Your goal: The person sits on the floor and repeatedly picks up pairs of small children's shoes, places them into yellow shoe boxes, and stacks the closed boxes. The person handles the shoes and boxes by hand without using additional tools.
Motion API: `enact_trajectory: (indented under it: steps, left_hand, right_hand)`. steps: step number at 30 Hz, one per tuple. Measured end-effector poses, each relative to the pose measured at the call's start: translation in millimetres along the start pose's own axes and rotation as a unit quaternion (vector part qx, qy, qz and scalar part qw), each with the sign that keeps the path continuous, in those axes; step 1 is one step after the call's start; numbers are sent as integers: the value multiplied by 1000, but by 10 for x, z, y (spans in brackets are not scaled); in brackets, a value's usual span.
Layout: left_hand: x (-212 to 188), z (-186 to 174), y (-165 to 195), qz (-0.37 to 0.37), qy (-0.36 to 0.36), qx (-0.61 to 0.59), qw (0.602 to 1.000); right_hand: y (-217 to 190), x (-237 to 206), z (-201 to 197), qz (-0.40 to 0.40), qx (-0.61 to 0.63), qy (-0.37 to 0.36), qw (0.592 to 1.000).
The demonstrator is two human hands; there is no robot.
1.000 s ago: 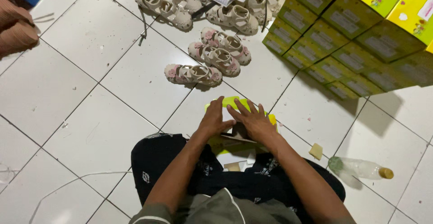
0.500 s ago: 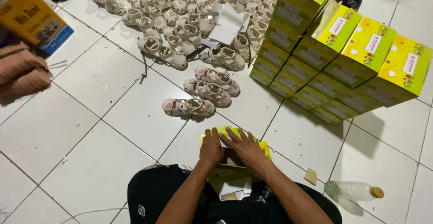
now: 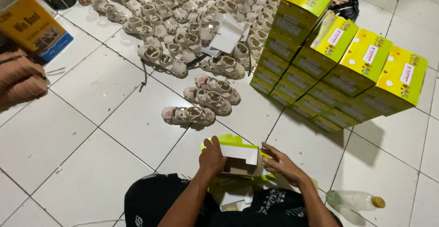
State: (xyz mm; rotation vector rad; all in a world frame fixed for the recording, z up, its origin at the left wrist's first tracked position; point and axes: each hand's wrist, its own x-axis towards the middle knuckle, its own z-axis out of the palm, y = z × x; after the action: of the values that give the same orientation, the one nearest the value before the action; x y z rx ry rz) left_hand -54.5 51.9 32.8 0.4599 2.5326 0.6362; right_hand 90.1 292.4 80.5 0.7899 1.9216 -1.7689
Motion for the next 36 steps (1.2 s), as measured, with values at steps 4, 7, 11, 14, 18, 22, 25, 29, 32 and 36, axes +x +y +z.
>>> enact_trajectory:
  steps: [4, 7, 11, 14, 18, 22, 25, 29, 32, 36]
  left_hand:
    - [-28, -22, 11, 7, 6, 1, 1000]
    - [-81, -26, 53, 10, 26, -9, 1000]
    - [-53, -28, 57, 11, 22, -12, 1000]
    - [53, -60, -29, 16, -26, -75, 997]
    - [117, -108, -192, 52, -65, -146, 986]
    - [80, -87, -220, 82, -42, -153, 984]
    - [23, -140, -202, 96, -38, -167, 981]
    - [-125, -265, -253, -44, -151, -493, 856]
    - [-277, -199, -254, -23, -130, -461, 878]
    - [-299, -28, -238, -43, -114, -521, 845]
  right_hand:
    - [141, 286, 491, -48, -125, 125, 983]
    - [34, 464, 721, -49, -249, 207, 945]
    - [-49, 499, 832, 46, -338, 221, 914]
    - [-72, 473, 756, 38, -307, 182, 933]
    - [-34, 319, 562, 25, -162, 57, 985]
    - [218, -26, 435, -56, -118, -51, 990]
    - [376, -65, 609, -141, -114, 35, 983]
    - [329, 81, 915, -68, -20, 215, 974]
    - [200, 117, 1051, -79, 46, 249, 964]
    - [103, 75, 1099, -83, 69, 253, 961]
